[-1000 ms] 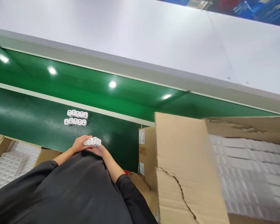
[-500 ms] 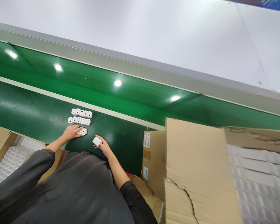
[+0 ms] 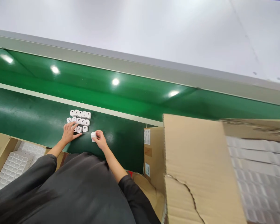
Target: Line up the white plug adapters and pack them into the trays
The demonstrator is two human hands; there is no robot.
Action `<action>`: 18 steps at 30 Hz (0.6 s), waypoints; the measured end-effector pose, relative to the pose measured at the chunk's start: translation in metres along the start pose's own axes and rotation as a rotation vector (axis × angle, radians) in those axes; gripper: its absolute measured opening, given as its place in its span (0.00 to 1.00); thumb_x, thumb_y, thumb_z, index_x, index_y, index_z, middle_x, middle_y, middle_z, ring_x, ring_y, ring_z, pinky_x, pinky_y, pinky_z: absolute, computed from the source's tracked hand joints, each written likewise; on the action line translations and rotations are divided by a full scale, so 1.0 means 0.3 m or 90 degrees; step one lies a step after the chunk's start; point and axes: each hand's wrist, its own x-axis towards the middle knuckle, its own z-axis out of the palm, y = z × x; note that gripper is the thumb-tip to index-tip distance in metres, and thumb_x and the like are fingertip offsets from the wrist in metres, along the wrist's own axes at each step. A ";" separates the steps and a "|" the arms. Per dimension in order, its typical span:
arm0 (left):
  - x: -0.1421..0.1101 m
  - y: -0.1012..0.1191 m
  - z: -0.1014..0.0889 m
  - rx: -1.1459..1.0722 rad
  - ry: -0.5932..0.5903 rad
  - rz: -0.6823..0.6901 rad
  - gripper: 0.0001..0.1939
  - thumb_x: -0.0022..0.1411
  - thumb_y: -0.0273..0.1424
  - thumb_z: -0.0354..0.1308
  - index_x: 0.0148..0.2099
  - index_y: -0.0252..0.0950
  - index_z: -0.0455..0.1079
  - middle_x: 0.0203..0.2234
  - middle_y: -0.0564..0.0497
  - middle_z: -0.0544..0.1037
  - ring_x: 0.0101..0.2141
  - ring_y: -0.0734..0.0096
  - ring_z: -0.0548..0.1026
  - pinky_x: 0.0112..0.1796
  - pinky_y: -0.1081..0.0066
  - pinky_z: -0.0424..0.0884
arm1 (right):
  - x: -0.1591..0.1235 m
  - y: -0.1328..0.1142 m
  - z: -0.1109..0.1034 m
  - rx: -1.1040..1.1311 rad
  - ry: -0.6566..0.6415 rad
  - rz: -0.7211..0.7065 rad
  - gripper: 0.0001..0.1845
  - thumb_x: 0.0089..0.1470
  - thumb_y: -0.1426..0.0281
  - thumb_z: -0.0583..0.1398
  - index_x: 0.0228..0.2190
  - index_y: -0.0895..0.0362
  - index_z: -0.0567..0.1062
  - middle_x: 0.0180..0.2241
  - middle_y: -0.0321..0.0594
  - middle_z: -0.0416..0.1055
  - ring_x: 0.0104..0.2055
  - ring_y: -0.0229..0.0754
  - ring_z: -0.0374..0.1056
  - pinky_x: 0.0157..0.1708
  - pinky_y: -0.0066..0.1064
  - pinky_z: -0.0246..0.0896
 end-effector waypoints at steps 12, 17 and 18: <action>-0.034 0.039 0.133 -0.098 0.238 -0.258 0.44 0.66 0.50 0.53 0.70 0.30 0.40 0.65 0.28 0.51 0.66 0.46 0.52 0.63 0.46 0.55 | 0.101 -0.029 0.133 -0.114 -0.006 -0.122 0.32 0.44 0.74 0.59 0.53 0.48 0.71 0.59 0.41 0.62 0.53 0.48 0.64 0.51 0.43 0.67; 0.068 0.009 0.092 -0.048 0.224 -0.240 0.36 0.69 0.47 0.48 0.67 0.27 0.46 0.61 0.30 0.59 0.62 0.46 0.59 0.60 0.44 0.59 | 0.067 -0.035 0.139 -0.103 -0.055 -0.116 0.40 0.49 0.75 0.59 0.62 0.41 0.59 0.67 0.35 0.51 0.63 0.48 0.58 0.60 0.46 0.60; 0.079 0.018 0.072 -0.029 0.213 -0.229 0.35 0.69 0.46 0.47 0.67 0.26 0.45 0.61 0.30 0.59 0.61 0.45 0.60 0.59 0.43 0.59 | 0.042 -0.042 0.122 -0.109 -0.058 -0.113 0.38 0.51 0.73 0.60 0.62 0.42 0.60 0.68 0.35 0.51 0.64 0.49 0.58 0.60 0.48 0.59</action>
